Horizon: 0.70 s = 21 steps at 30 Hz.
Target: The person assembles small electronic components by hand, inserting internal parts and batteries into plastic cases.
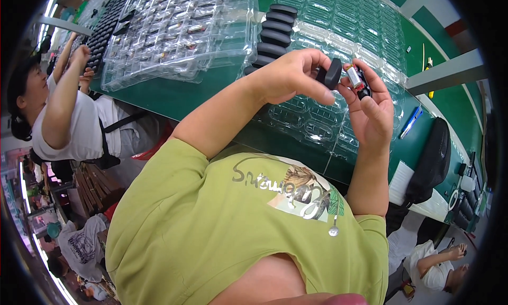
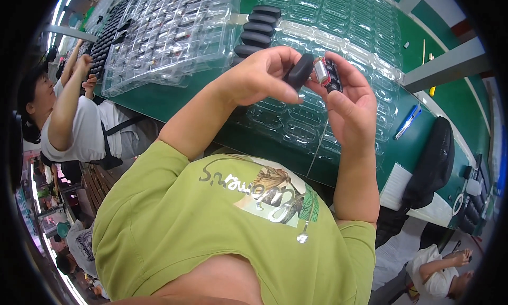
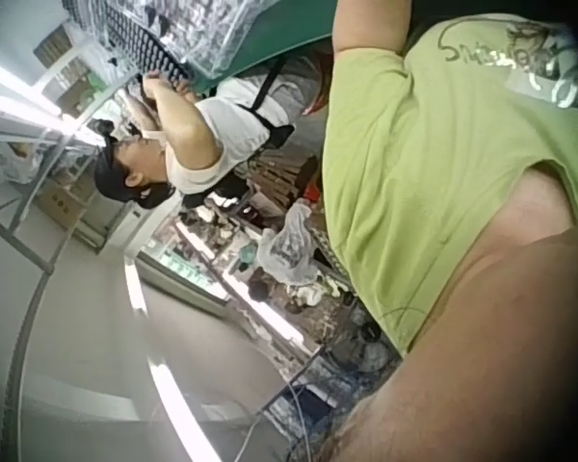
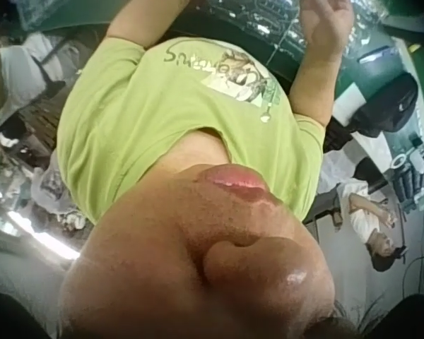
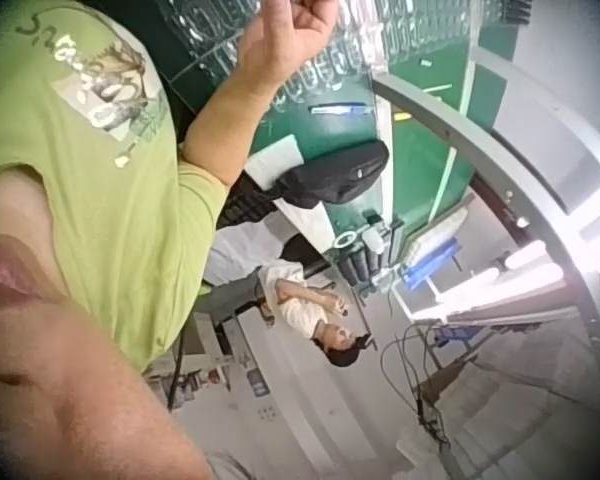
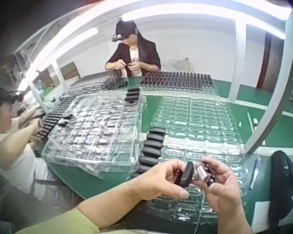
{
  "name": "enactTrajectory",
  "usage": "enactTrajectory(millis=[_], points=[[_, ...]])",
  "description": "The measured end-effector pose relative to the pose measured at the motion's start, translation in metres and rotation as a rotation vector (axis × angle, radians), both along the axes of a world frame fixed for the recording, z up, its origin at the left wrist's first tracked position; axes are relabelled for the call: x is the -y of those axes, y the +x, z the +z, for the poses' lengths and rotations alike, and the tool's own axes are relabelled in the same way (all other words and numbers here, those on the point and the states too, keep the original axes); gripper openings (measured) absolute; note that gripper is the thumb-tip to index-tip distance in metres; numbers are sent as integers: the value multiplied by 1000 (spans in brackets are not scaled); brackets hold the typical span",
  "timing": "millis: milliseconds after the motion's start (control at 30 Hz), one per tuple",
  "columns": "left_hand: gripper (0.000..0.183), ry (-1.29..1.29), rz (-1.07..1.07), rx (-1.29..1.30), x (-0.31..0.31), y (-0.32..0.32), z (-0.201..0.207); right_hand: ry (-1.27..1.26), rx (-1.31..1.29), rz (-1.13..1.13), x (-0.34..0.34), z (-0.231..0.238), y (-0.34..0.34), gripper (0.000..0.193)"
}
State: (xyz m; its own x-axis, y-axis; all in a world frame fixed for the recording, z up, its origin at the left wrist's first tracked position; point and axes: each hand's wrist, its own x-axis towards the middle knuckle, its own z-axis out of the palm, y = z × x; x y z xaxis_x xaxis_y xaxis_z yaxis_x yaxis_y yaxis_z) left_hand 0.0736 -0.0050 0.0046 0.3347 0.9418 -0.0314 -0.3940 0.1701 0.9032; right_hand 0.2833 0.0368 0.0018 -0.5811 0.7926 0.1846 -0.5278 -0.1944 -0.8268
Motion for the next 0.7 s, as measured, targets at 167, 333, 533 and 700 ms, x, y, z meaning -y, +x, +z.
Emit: enactTrajectory(millis=[167, 333, 533, 700], points=[[61, 258, 127, -596, 16, 3, 1, 122, 87, -108, 3, 4, 5, 77], [72, 556, 306, -905, 27, 1, 2, 689, 406, -259, 8, 12, 4, 78], [74, 689, 273, -924, 25, 1, -4, 955, 735, -289, 10, 16, -3, 65], [77, 738, 300, -829, 23, 3, -12, 996, 759, -266, 9, 20, 0, 65]])
